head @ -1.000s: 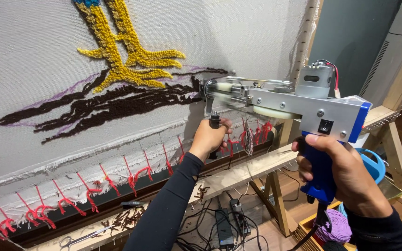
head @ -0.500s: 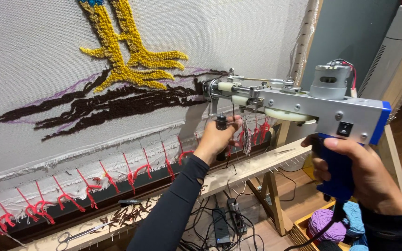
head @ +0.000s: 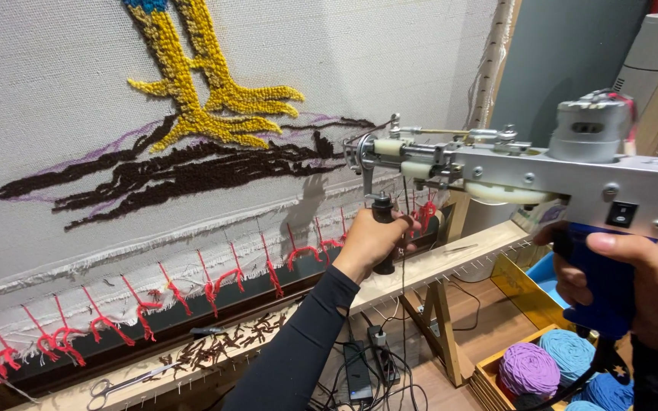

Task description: The person uses a tufting gun to add yarn to a mounted rug canvas.

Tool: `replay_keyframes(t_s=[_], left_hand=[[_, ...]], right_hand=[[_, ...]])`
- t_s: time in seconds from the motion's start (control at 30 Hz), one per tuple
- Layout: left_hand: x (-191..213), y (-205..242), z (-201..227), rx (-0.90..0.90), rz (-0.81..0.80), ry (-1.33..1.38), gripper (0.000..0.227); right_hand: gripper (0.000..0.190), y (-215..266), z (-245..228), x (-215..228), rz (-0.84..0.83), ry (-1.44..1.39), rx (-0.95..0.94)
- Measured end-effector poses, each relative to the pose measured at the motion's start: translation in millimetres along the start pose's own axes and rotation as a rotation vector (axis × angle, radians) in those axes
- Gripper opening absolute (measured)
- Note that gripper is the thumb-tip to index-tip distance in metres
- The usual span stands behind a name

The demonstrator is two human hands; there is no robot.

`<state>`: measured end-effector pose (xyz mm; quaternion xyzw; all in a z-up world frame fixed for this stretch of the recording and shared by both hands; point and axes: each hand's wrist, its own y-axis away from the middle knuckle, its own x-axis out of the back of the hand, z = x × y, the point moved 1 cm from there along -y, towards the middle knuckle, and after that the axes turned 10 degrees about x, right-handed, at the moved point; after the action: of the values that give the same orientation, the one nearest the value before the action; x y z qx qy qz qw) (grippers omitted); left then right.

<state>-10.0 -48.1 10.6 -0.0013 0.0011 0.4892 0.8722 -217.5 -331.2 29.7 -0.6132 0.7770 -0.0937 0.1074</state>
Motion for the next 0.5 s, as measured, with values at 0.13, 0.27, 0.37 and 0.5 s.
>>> replay_keyframes(t_s=[0.13,0.27,0.37,0.5], left_hand=[[6,0,-9,0.002,-0.026,0.019,0.020],[5,6,-2,0.059,-0.007,0.028,0.024],[8,6,-3,0.088,0.009,0.025,0.025],[9,5,-2,0.057,0.009,0.027,0.025]], right_hand=[[0.061,4,-13,-27,0.069,0.053,0.027],[0.052,1,-15,-33,0.110,0.096,0.115],[0.048,0,-14,-35,0.127,0.100,0.081],[0.051,-1,-17,-41,0.115,0.115,0.100]])
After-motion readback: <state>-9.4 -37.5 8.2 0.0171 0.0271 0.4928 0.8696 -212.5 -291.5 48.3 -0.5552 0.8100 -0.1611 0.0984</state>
